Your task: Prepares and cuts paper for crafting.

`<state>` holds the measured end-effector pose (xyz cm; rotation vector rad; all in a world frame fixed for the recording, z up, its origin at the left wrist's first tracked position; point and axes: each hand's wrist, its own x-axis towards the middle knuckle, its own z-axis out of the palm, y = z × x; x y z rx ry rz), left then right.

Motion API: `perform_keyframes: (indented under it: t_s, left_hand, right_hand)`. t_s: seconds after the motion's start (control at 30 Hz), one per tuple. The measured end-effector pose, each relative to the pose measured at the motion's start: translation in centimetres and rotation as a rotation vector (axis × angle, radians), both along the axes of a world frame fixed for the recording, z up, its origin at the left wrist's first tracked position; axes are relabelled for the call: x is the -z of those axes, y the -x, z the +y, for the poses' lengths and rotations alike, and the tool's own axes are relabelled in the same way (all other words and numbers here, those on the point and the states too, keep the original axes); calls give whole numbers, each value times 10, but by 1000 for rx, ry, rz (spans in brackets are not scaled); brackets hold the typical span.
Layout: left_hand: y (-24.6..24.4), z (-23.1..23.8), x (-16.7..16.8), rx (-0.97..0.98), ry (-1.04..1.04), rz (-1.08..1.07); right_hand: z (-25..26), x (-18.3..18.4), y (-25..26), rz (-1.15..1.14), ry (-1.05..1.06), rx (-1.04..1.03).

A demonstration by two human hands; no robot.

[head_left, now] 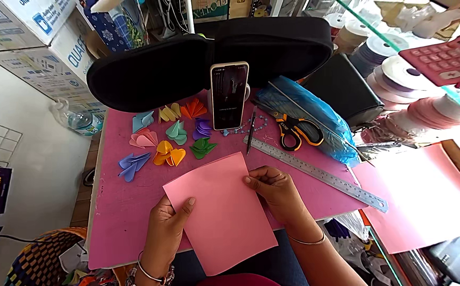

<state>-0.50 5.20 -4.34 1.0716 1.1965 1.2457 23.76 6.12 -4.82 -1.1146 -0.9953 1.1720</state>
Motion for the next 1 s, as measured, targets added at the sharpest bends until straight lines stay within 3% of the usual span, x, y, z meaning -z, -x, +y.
perform_keyframes:
  t_s: [0.1, 0.27, 0.4, 0.47, 0.6, 1.0]
  left_hand:
    - [-1, -2, 2, -37, -108, 32]
    - [15, 1, -12, -108, -520, 612]
    - [15, 23, -42, 135, -540, 784]
    - [11, 38, -48, 339, -460, 743]
    - [0, 55, -59, 629, -155, 437]
    - [-4, 50, -52, 541, -24, 351]
  right_hand:
    - [0, 0, 1, 6, 7, 4]
    - [0, -5, 0, -18, 18, -68]
    - [2, -18, 6, -80, 28, -206]
    - [1, -25, 9, -124, 34, -269]
    - [3, -35, 12, -196, 57, -343]
    - [3, -41, 11, -286, 130, -375]
